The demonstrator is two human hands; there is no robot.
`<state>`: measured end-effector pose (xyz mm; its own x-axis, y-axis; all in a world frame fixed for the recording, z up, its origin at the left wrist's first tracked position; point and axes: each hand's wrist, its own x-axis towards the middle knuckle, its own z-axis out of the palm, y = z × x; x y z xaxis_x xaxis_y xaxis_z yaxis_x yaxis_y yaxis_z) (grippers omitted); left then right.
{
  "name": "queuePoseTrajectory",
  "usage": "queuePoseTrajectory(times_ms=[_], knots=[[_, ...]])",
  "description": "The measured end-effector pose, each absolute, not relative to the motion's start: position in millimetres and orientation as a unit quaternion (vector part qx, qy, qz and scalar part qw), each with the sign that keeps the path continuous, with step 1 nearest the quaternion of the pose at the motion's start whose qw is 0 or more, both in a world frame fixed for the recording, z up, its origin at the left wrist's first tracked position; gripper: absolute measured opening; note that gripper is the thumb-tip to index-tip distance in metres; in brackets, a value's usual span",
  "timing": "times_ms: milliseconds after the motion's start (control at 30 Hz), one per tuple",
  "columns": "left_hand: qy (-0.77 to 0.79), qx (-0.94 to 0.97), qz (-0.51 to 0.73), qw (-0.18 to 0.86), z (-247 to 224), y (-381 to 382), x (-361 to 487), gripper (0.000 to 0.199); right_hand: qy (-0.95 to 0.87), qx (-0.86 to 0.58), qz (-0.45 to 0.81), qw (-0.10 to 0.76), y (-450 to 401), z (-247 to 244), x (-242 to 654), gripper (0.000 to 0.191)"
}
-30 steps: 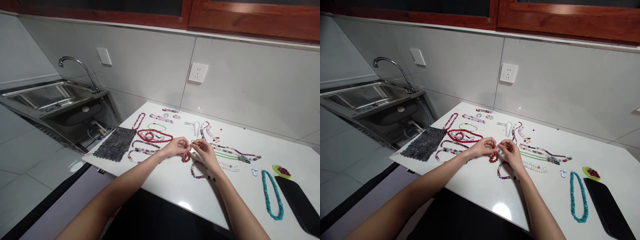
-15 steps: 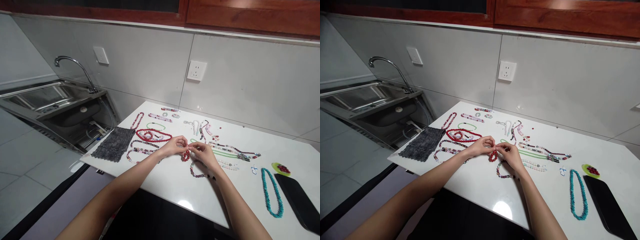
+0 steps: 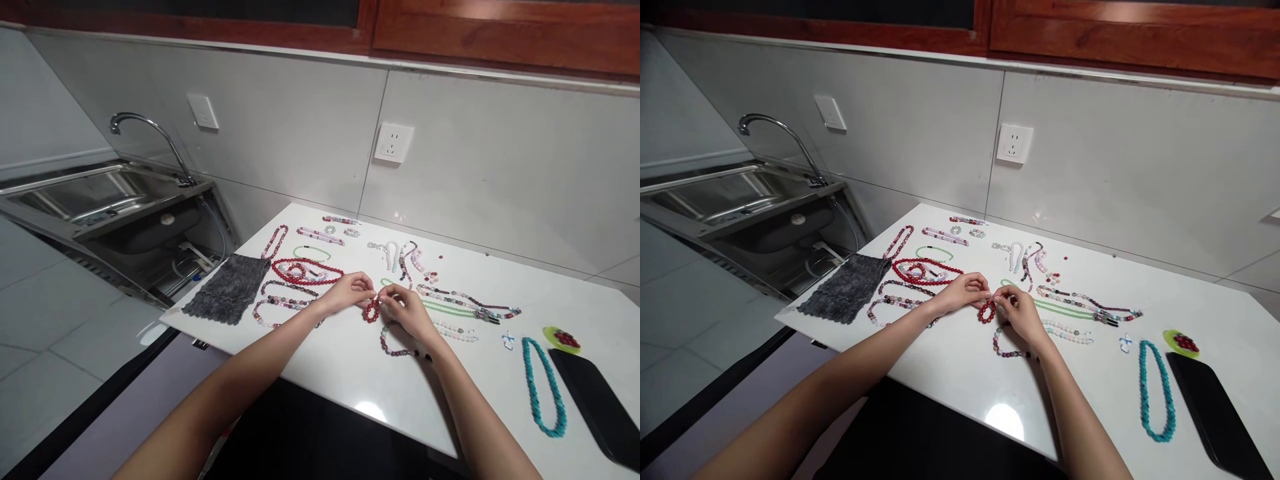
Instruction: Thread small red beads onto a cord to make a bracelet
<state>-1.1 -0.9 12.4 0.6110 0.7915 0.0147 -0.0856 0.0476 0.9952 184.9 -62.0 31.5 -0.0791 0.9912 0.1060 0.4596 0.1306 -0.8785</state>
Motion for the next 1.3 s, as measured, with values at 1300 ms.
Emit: queuePoseTrajectory(times_ms=[1300], knots=[[0.314,0.562,0.233,0.729,10.8,5.3,-11.9,0.052,-0.713,-0.502,0.221,0.436,-63.8,18.6,168.1,0.014]])
